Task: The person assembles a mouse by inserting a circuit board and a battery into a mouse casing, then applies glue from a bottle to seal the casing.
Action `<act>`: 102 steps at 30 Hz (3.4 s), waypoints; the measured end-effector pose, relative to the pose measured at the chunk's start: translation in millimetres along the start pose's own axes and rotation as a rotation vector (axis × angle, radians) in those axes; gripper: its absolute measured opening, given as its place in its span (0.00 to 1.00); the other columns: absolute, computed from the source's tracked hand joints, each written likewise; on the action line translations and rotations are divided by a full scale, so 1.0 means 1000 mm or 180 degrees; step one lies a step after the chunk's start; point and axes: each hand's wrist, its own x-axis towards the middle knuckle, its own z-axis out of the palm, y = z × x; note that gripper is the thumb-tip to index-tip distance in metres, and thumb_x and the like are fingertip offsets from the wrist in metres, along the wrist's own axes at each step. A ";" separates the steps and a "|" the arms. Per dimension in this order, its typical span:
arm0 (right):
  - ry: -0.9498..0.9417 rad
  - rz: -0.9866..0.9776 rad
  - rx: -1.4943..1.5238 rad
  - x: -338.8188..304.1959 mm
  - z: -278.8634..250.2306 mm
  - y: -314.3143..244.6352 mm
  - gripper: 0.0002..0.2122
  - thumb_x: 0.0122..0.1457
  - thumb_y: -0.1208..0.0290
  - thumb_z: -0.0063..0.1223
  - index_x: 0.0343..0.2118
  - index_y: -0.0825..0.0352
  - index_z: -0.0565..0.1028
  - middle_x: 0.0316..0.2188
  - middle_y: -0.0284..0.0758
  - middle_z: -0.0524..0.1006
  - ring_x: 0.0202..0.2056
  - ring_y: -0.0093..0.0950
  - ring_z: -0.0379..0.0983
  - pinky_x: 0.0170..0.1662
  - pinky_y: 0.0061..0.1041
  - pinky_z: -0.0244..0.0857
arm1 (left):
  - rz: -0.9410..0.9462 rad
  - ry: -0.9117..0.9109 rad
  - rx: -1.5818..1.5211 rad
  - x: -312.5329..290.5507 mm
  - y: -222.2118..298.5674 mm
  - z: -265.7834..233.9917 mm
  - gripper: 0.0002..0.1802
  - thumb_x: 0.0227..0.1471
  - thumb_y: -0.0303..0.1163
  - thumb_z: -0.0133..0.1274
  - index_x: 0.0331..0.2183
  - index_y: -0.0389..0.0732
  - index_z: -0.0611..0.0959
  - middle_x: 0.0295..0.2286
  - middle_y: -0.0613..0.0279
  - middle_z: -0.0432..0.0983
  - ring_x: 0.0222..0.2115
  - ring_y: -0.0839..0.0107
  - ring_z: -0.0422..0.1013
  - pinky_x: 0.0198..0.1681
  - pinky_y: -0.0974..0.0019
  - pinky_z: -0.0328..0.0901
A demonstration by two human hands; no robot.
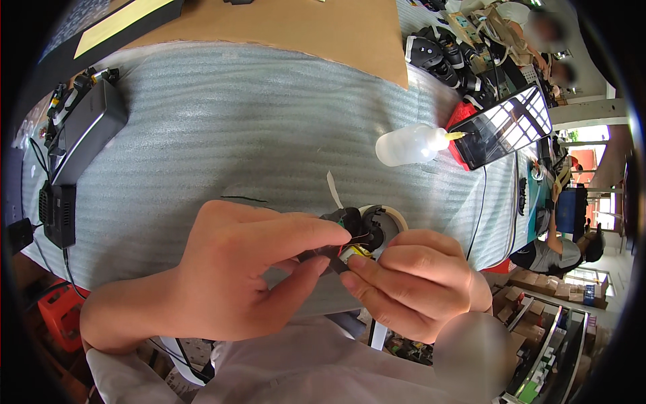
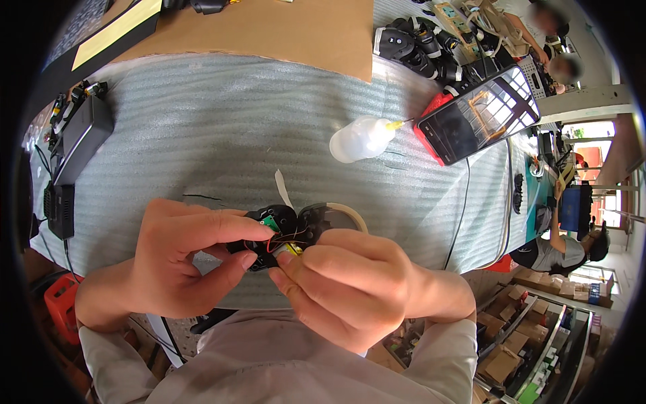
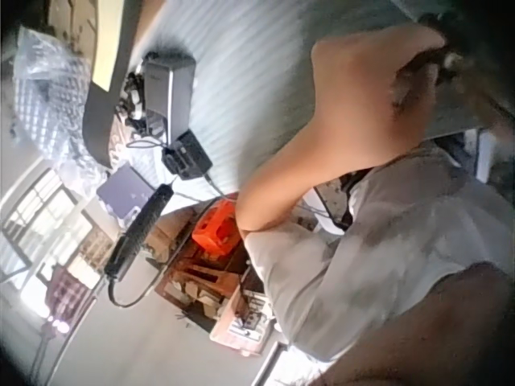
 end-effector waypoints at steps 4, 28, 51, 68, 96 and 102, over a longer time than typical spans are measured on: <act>-0.0061 -0.0180 -0.0254 0.001 0.002 -0.004 0.06 0.36 0.84 0.65 0.18 0.75 0.77 0.24 0.40 0.78 0.23 0.25 0.69 0.20 0.20 0.66 | 0.0006 -0.0066 0.0132 0.000 0.002 -0.002 0.17 0.41 0.13 0.57 0.37 0.34 0.84 0.27 0.53 0.81 0.22 0.67 0.79 0.23 0.71 0.74; 0.0409 0.0085 0.0277 -0.006 0.015 0.003 0.07 0.34 0.83 0.65 0.18 0.74 0.77 0.23 0.40 0.77 0.22 0.26 0.68 0.17 0.21 0.62 | 0.0078 0.0022 -0.0001 0.000 -0.002 0.002 0.17 0.41 0.13 0.57 0.38 0.34 0.84 0.26 0.52 0.81 0.21 0.68 0.78 0.24 0.72 0.72; 0.0152 0.1078 0.1034 -0.010 0.003 0.018 0.13 0.40 0.84 0.63 0.33 0.68 0.83 0.28 0.36 0.82 0.24 0.30 0.70 0.26 0.23 0.65 | -0.1368 0.0088 -0.2131 -0.005 -0.006 0.003 0.16 0.56 0.15 0.51 0.47 0.31 0.79 0.38 0.54 0.80 0.35 0.75 0.77 0.33 0.74 0.76; 0.0707 0.1119 0.1129 -0.009 0.008 0.015 0.42 0.35 0.73 0.75 0.58 0.70 0.68 0.54 0.46 0.70 0.43 0.44 0.75 0.40 0.36 0.74 | -0.0885 0.0255 -0.1897 0.001 0.004 -0.012 0.16 0.52 0.11 0.48 0.43 0.29 0.80 0.34 0.56 0.79 0.31 0.76 0.76 0.29 0.74 0.73; 0.1542 0.3098 0.2624 -0.010 0.027 0.007 0.22 0.51 0.72 0.70 0.46 0.67 0.69 0.27 0.32 0.80 0.24 0.17 0.75 0.25 0.18 0.69 | -0.1565 -0.0842 -0.2554 -0.002 -0.013 0.007 0.25 0.52 0.15 0.54 0.51 0.38 0.70 0.42 0.58 0.76 0.39 0.67 0.77 0.37 0.66 0.75; 0.1020 0.2344 0.1819 -0.010 0.016 -0.008 0.22 0.47 0.78 0.70 0.44 0.68 0.70 0.31 0.32 0.78 0.28 0.19 0.77 0.26 0.18 0.71 | -0.1150 0.0345 -0.2850 -0.007 -0.015 0.012 0.26 0.52 0.14 0.55 0.52 0.40 0.72 0.46 0.60 0.74 0.49 0.69 0.71 0.51 0.60 0.68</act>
